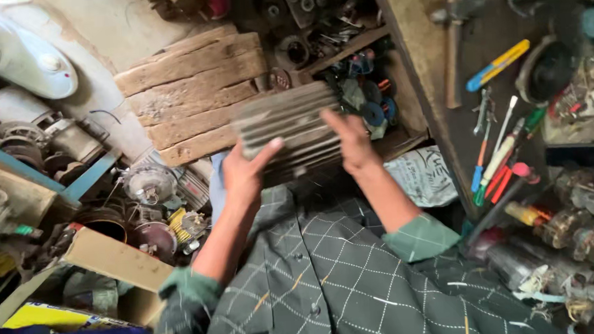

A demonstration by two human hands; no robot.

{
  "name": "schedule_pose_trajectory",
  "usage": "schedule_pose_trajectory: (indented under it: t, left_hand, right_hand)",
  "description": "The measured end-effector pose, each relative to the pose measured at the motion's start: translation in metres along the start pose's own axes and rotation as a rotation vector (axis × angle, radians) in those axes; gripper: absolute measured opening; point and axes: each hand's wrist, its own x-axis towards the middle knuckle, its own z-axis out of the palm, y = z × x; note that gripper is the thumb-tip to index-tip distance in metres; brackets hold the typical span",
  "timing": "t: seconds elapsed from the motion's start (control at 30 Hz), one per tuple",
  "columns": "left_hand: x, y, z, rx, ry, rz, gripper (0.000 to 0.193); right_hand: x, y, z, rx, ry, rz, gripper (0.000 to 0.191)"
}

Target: The person handles an electric motor stator with copper windings, places it on a wooden block, and repeatedly strikes it with a hammer to separate its components, repositioning the part between strikes.

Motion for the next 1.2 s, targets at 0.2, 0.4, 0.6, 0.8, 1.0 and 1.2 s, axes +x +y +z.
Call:
schedule_pose_trajectory:
  t: [0.2,0.4,0.6,0.8,1.0,1.2]
  left_hand:
    - [0.027,-0.003,0.152,0.052,-0.32,-0.006,0.055]
    - [0.053,-0.017,0.251,0.115,-0.361,0.014,0.05]
    - [0.069,-0.017,0.3,0.364,-0.291,0.088,0.069]
    - [0.096,-0.019,0.35,0.692,-0.295,0.162,0.098]
    - [0.111,-0.035,0.355,0.747,-0.225,0.291,0.104]
    - [0.106,-0.055,0.358,0.696,-0.239,0.398,0.107]
  right_hand:
    - [-0.048,-0.093,-0.108,-0.171,0.296,-0.325,0.046]
    - [-0.031,-0.127,-0.2,-0.046,0.37,-0.441,0.046]
    - [-0.018,-0.144,-0.261,-0.005,0.459,-0.41,0.041]
    - [0.053,-0.145,-0.273,-0.07,0.202,-0.294,0.049]
    - [0.063,-0.136,-0.251,-0.126,0.16,-0.308,0.057]
    - [0.004,-0.143,-0.326,-0.236,0.399,-0.53,0.065]
